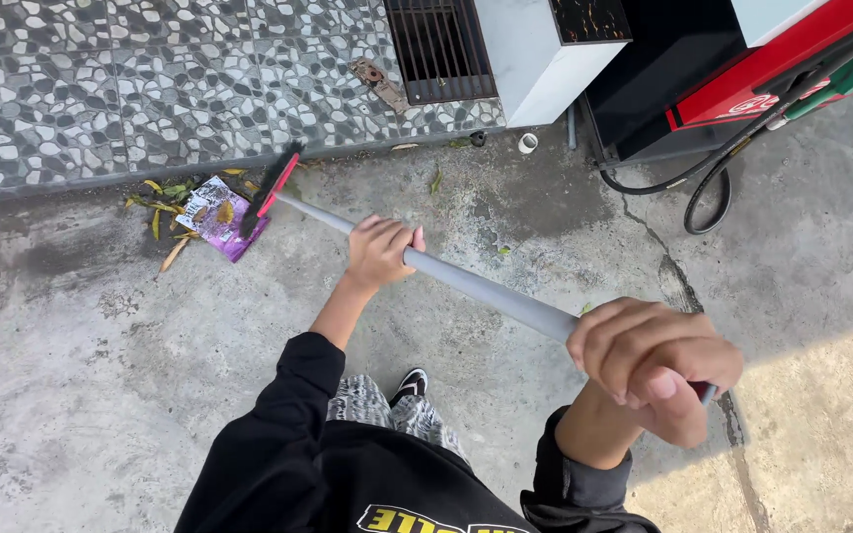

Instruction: Sweeping leaves and a wrapper into a pile using a broom on a tiled and concrete surface.

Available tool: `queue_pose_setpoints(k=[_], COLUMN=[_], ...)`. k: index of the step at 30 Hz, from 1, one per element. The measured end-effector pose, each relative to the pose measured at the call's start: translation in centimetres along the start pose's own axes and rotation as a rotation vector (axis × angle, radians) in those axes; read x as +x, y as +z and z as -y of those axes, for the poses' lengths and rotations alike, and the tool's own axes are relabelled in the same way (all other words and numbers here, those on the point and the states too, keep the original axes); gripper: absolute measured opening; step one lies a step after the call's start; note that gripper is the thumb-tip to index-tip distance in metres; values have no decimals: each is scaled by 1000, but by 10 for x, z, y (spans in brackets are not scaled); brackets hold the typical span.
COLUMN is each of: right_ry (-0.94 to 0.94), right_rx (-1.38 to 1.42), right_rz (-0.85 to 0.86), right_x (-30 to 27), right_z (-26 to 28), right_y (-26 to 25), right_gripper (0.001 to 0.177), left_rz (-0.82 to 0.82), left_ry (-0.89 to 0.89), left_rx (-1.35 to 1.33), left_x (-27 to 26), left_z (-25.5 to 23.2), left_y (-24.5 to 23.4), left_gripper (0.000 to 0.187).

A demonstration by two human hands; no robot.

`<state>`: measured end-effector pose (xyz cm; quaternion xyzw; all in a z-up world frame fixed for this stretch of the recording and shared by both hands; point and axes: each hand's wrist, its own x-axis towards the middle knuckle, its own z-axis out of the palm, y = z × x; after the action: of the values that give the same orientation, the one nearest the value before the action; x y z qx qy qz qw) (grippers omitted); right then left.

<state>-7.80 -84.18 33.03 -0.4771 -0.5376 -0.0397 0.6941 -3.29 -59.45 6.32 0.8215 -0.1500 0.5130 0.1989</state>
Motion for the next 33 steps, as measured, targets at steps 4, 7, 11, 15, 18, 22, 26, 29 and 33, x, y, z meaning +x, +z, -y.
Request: queue_pose_setpoints(k=[4,7,11,15,18,22,26,29,33], right_ry=[-20,-61,1,118,236,324,148,29,22], right_rx=[217,423,644,562,468,253,150,172,187], right_rz=[59,25,8,47,7,-89,-63,39,46], right_x=[26,43,62,63,34,36,63,98,110], right_z=[-49,-115,-208,-271,-311,-298,-254,-202,-170], right_y=[62,137,265,373,407,380,344,331,342], right_gripper=[39,37,40,46,49,58,53,46,41], left_rz=[-35,-12,122,194,378,435,667,312,113], left_ry=[9,-104,-346,-533,-1074,-1122,-873,-599,-416], left_rx=[187,330,518,628,511,117,15,-39,121], left_x=[-42,-88,-170,-244,-274,-265,-176,-124,-141], left_z=[63,129,226,295,309,320,289,265,258], left_y=[-89,-165,-267,-335,-341,-272,-258,-283,-312], left_gripper=[33,32,25,31,20,11,15,51,44])
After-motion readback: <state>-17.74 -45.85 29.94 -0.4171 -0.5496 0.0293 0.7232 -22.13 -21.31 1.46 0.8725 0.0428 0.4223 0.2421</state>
